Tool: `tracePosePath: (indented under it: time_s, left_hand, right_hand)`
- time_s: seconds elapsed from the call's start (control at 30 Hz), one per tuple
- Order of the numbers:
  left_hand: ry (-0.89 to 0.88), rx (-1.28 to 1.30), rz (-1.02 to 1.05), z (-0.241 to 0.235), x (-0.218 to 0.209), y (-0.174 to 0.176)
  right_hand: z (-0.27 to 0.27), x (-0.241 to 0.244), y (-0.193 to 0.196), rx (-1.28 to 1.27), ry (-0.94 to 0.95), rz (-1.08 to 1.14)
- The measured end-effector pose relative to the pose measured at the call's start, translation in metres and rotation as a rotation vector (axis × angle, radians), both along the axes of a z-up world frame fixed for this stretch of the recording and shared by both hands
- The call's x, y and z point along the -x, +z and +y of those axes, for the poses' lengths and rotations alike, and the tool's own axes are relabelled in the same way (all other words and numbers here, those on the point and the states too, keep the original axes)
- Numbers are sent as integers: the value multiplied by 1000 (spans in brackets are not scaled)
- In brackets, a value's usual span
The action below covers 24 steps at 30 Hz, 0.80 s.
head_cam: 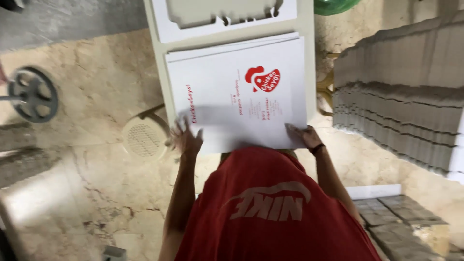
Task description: The person is folding flat cardboard sheets into pizza boxes and stacking them on a table.
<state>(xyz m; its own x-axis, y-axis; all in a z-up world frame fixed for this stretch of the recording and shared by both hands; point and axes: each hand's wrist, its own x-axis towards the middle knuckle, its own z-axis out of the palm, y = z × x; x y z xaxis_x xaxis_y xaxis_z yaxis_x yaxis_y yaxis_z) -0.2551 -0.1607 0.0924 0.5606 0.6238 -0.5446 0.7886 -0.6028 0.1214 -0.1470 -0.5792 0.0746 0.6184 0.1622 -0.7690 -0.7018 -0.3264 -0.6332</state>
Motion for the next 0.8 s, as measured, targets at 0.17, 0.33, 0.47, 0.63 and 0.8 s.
tracePosePath:
  time_s: [0.17,0.33,0.47,0.63,0.8]
  left_hand:
    - [-423,229,-227,-138,-128,-17]
    - [-406,223,-20,-201,-177,-12]
    - [-425,117,-40,-210,-173,-7]
    - [-631,-59,27,-210,-185,-2]
    - [-1019,50,11,-195,-207,-25]
  right_hand:
    - [8,6,-9,157,135,-139]
    - [-15,35,-74,294,200,-441]
    - [43,-10,103,66,142,-242]
    - [8,-33,38,-67,-57,16]
    - [16,-131,-23,-89,-245,46]
